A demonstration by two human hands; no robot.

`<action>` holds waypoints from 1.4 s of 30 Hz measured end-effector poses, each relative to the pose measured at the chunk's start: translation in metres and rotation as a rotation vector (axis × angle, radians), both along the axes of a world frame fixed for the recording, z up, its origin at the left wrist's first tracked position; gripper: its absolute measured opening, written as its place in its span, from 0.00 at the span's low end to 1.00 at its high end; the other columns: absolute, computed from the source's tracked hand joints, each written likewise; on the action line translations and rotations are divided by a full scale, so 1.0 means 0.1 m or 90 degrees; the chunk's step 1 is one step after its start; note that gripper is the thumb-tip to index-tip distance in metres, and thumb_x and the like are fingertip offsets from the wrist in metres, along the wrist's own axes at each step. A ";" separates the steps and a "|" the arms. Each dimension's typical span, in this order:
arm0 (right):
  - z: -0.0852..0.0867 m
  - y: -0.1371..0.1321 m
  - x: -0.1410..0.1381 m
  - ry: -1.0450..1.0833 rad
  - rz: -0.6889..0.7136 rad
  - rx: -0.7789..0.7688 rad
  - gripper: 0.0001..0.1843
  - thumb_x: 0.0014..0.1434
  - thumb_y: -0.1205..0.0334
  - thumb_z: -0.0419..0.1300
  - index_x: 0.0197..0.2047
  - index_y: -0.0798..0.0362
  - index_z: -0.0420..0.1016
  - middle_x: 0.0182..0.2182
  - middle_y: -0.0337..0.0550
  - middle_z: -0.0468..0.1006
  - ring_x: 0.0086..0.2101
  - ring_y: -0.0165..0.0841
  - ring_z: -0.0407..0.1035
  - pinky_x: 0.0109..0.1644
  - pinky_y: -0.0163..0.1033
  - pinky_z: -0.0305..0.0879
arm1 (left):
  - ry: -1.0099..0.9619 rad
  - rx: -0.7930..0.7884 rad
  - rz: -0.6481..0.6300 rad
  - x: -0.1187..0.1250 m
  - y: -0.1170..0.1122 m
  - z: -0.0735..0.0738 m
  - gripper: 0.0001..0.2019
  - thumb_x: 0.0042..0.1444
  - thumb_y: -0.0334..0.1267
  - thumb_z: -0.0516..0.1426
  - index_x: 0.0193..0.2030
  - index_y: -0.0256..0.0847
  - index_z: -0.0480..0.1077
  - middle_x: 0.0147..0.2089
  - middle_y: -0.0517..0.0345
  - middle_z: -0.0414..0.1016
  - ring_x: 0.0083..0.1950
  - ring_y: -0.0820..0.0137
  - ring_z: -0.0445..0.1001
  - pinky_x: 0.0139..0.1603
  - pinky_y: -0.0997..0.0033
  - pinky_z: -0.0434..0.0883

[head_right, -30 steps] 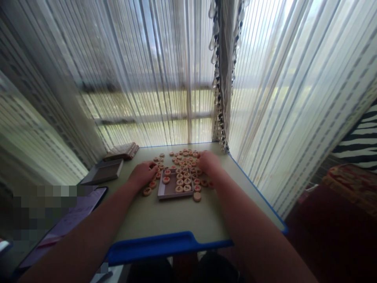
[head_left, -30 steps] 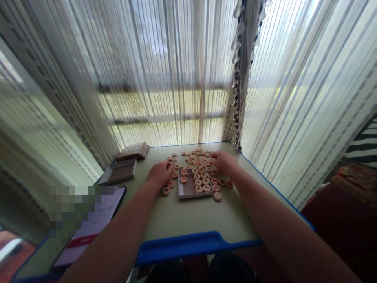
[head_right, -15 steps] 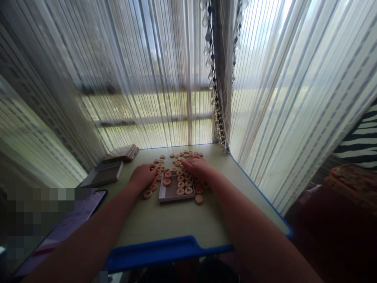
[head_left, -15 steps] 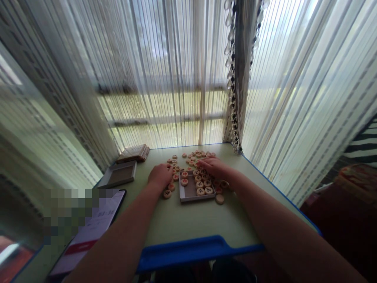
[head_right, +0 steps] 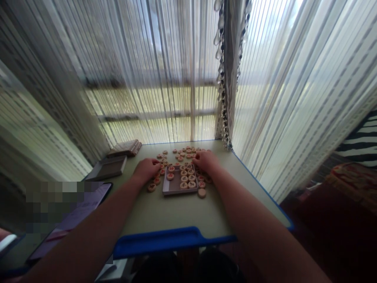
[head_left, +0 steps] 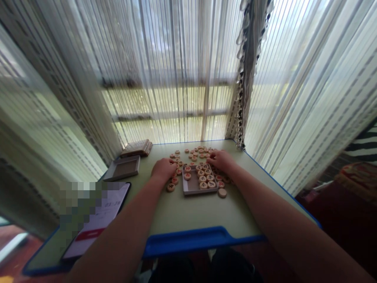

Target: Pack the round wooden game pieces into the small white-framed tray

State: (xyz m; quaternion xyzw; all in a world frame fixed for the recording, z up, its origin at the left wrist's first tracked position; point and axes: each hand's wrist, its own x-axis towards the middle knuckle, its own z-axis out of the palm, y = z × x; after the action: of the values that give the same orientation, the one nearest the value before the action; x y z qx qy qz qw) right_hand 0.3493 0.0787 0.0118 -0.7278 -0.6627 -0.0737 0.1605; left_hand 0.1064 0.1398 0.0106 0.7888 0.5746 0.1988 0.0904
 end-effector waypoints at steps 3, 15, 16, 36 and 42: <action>-0.02 0.03 -0.01 0.039 -0.013 0.002 0.18 0.50 0.48 0.54 0.34 0.51 0.76 0.33 0.45 0.76 0.34 0.34 0.67 0.38 0.35 0.60 | 0.030 0.015 -0.005 0.00 -0.02 0.01 0.16 0.48 0.46 0.50 0.35 0.43 0.75 0.32 0.50 0.76 0.36 0.63 0.73 0.32 0.71 0.64; 0.05 0.04 -0.16 0.462 0.122 0.182 0.11 0.45 0.59 0.61 0.32 0.56 0.69 0.30 0.42 0.75 0.29 0.29 0.70 0.33 0.36 0.66 | -0.079 0.105 -0.034 0.04 -0.12 0.10 0.18 0.50 0.48 0.50 0.38 0.40 0.75 0.34 0.50 0.77 0.37 0.64 0.73 0.36 0.71 0.65; 0.08 0.01 -0.22 0.525 0.158 0.177 0.12 0.45 0.58 0.61 0.32 0.56 0.69 0.29 0.42 0.75 0.28 0.29 0.70 0.32 0.36 0.66 | -0.119 0.101 -0.073 0.06 -0.15 0.12 0.18 0.51 0.48 0.50 0.38 0.40 0.75 0.34 0.51 0.77 0.37 0.66 0.73 0.36 0.72 0.65; 0.14 -0.24 -0.57 0.503 0.294 0.117 0.16 0.45 0.52 0.61 0.27 0.54 0.63 0.30 0.42 0.74 0.30 0.31 0.70 0.29 0.35 0.66 | -0.443 -0.258 -0.302 0.16 -0.31 0.20 0.18 0.43 0.48 0.59 0.34 0.34 0.74 0.25 0.57 0.73 0.18 0.81 0.61 0.18 0.80 0.60; 0.20 -0.33 -0.69 0.273 0.281 0.184 0.12 0.50 0.58 0.59 0.38 0.54 0.68 0.31 0.41 0.74 0.28 0.27 0.68 0.31 0.32 0.62 | -0.524 -0.302 -0.260 0.16 -0.37 0.29 0.20 0.41 0.49 0.60 0.35 0.33 0.71 0.25 0.56 0.72 0.18 0.80 0.63 0.16 0.81 0.58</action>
State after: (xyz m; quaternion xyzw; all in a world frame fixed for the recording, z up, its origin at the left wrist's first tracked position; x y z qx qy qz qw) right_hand 0.2804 0.0452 0.0317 -0.5354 -0.7381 0.0243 0.4097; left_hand 0.1219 0.1031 0.0395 0.6992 0.3552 0.3353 0.5220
